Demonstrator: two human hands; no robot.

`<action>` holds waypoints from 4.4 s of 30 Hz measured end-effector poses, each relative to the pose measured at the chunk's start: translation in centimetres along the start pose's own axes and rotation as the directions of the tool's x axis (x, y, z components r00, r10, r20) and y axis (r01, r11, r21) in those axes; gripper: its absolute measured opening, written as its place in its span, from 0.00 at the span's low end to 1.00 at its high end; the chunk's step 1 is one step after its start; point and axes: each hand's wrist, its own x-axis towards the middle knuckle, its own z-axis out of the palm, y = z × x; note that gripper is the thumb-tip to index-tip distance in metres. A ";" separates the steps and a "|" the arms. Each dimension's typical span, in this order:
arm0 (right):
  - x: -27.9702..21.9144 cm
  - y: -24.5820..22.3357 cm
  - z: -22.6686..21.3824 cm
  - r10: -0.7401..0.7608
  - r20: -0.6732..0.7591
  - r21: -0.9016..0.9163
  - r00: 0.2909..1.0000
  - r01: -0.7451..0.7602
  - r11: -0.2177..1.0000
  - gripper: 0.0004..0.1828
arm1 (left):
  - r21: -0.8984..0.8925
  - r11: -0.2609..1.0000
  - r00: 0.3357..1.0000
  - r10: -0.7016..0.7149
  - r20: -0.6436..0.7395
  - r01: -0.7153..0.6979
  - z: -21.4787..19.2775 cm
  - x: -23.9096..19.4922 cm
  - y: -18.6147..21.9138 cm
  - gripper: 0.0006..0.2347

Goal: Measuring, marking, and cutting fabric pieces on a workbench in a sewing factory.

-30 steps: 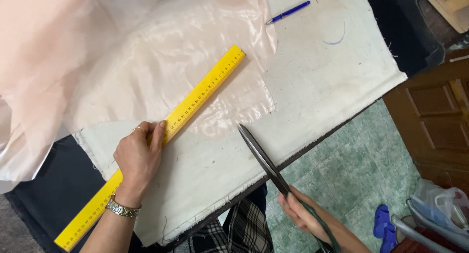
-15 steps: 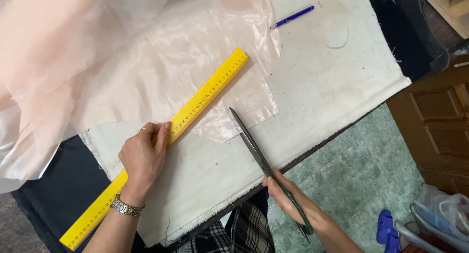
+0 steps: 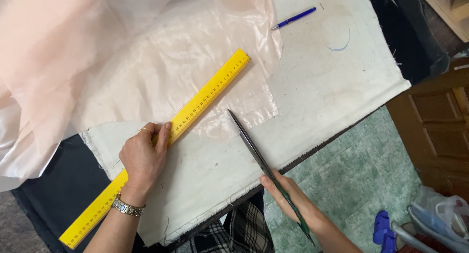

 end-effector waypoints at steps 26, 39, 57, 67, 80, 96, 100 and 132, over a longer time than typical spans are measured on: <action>10.5 -0.6 -33.4 0.104 0.355 -0.441 0.929 0.069 0.895 0.18 | 0.063 0.987 0.852 0.161 -0.498 -0.150 7.6 -7.1 13.0 0.13; 17.8 -12.1 -36.2 0.182 0.726 -0.657 0.663 0.591 0.468 0.27 | -0.121 0.913 0.701 -0.379 -0.604 0.389 12.5 -8.5 20.3 0.21; 21.3 -15.0 -35.0 0.264 0.792 -0.608 0.550 0.674 0.420 0.29 | -0.047 0.871 0.609 -0.379 -0.696 0.489 15.4 -7.0 24.3 0.26; 19.8 -16.6 -30.4 0.237 0.807 -0.591 0.541 0.738 0.327 0.32 | -0.037 0.863 0.608 -0.384 -0.695 0.503 15.5 -7.0 24.2 0.26; 20.7 -15.7 -30.9 0.243 0.726 -0.688 0.643 0.682 0.250 0.28 | -0.057 0.870 0.606 -0.386 -0.695 0.489 15.7 -7.0 24.1 0.26; 20.4 -15.8 -30.6 0.239 0.717 -0.697 0.655 0.671 0.252 0.27 | -0.061 0.876 0.602 -0.378 -0.703 0.478 15.5 -7.0 24.2 0.26; 19.4 -16.4 -30.0 0.257 0.750 -0.661 0.610 0.675 0.328 0.25 | -0.056 0.875 0.607 -0.378 -0.699 0.480 15.6 -7.0 24.1 0.26; 19.7 -15.4 -30.5 0.257 0.693 -0.720 0.673 0.637 0.274 0.22 | -0.068 0.873 0.615 -0.393 -0.684 0.482 15.6 -7.1 24.2 0.27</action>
